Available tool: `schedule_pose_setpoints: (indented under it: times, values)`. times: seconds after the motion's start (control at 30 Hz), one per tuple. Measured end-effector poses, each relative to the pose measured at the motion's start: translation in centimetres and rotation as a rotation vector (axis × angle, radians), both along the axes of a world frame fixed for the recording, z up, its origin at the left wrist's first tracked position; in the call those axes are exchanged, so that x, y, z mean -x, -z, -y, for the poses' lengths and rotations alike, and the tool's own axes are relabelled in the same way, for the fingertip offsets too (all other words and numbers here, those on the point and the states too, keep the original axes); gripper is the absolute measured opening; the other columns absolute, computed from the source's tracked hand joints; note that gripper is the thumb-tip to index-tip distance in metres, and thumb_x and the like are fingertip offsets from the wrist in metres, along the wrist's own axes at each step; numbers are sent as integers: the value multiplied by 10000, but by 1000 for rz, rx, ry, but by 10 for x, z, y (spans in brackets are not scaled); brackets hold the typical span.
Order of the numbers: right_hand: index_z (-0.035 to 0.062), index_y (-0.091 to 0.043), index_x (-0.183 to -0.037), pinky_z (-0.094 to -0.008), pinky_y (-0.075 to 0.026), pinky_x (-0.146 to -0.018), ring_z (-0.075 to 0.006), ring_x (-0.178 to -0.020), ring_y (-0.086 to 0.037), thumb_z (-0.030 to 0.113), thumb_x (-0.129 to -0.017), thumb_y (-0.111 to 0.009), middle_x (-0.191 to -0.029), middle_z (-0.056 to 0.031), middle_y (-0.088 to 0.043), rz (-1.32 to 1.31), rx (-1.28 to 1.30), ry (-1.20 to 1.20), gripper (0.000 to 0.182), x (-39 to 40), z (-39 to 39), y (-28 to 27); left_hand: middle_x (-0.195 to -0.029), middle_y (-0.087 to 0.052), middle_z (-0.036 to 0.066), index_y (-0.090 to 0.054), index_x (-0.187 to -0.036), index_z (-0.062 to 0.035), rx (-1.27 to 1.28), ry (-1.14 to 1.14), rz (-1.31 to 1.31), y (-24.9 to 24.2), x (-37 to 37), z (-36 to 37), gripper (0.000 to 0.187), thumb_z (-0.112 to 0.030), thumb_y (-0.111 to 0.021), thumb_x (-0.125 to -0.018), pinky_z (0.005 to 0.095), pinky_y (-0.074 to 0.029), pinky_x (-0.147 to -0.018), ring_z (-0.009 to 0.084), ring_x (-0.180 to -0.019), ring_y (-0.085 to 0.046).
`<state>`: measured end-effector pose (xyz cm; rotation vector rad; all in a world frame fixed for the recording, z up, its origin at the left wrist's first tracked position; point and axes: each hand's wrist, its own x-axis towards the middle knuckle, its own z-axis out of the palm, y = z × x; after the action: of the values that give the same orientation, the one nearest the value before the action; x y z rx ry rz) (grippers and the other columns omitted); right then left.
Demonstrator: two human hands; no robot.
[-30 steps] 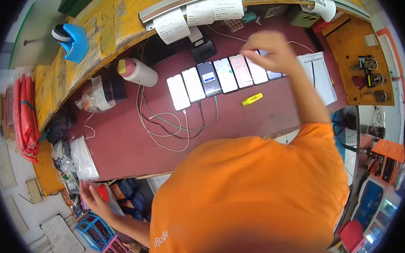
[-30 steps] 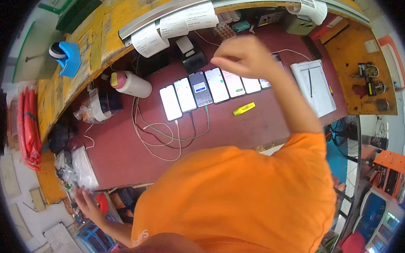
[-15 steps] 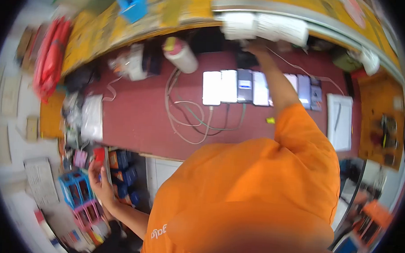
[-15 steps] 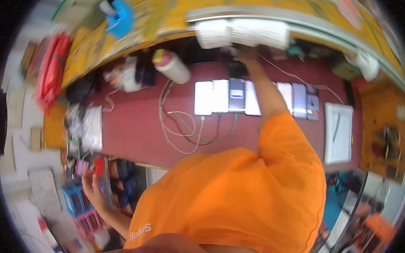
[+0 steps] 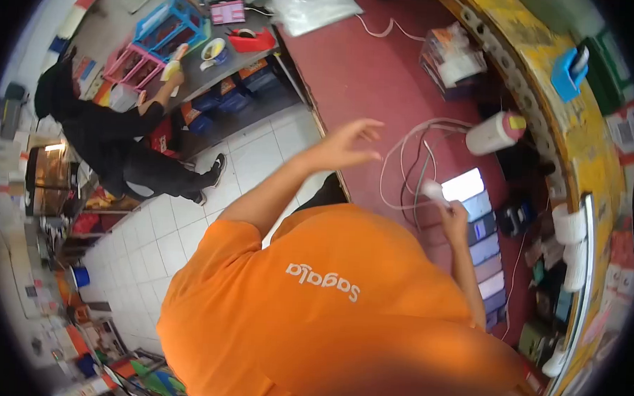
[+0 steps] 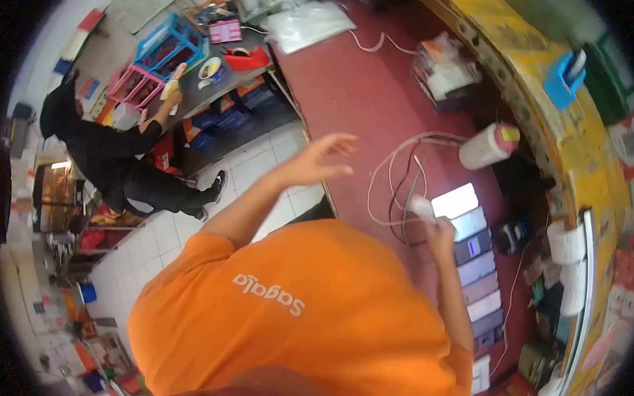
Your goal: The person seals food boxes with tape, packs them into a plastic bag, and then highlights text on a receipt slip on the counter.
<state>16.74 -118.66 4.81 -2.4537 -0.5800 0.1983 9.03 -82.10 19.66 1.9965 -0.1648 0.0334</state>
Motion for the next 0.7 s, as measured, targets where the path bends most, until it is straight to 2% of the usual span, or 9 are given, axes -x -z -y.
schedule_pose_setpoints:
  times: [0.03,0.1,0.13,0.27,0.33,0.47,0.53,0.63,0.7]
  values:
    - [-23,-639,-831,-280,-424,-601,-138,-658,-521,171,-819,-662,-671,-38,-564,-244,-329,32,196,27,-50,-55,-1138,-579,132,-422,-1309,-36,17,42,-21,16,3,17,637,-196,-722,-771,336,-447,-858,187,-1057,-535]
    - [-9,-621,-928,-221,-349,-464,-57,-548,-458,161,-836,-650,-646,8,-526,-645,-628,85,196,42,-91,-60,-1158,-544,130,-123,-1453,-92,224,139,-200,53,9,53,948,-149,-750,-744,334,-392,-937,198,-1121,-483]
    - [3,-610,-967,-188,-336,-442,-36,-529,-455,164,-840,-651,-660,16,-530,-725,-653,118,209,45,-104,-63,-1159,-539,133,35,-1460,-111,235,275,-89,90,0,58,1012,-69,-707,-774,319,-408,-914,174,-1086,-504]
    - [15,-610,-974,-198,-387,-477,-58,-552,-512,214,-842,-660,-655,-4,-552,-762,-876,345,244,49,-116,-32,-1138,-548,110,-54,-1462,-97,630,246,-377,100,-1,58,878,25,-627,-808,273,-434,-862,144,-1025,-533]
    - [5,-612,-990,-217,-412,-497,-79,-581,-545,221,-842,-658,-664,-14,-569,-748,-843,432,266,51,-108,-3,-1152,-572,162,-254,-1412,-33,464,226,-338,110,-4,38,674,-30,-600,-834,273,-465,-803,146,-938,-584]
    - [-13,-606,-1023,-268,-457,-546,-141,-617,-587,252,-823,-667,-699,-52,-608,-426,-474,542,337,45,-82,59,-1135,-578,172,-356,-1361,-9,92,280,-609,207,-26,-24,573,-27,-571,-830,312,-461,-842,216,-950,-593]
    - [-30,-598,-1044,-315,-483,-608,-203,-654,-609,282,-787,-687,-748,-94,-638,-272,-272,538,414,26,-78,76,-1151,-560,204,-388,-1339,-2,-344,124,-67,230,-35,-46,556,-28,-561,-811,372,-440,-882,317,-996,-568]
    - [30,-605,-1078,-314,-464,-622,-204,-682,-593,273,-768,-702,-750,-110,-605,-74,-160,704,405,9,-71,56,-1254,-474,234,-335,-1375,-15,-476,111,-92,237,-61,-76,647,-58,-591,-783,412,-362,-963,398,-1139,-432]
    - [39,-608,-1065,-357,-474,-662,-267,-739,-592,278,-760,-691,-794,-150,-601,-50,-188,894,397,11,-42,61,-1290,-470,179,-309,-1406,-66,-692,118,51,249,-81,-105,728,-219,-648,-780,522,-251,-994,397,-1208,-362]
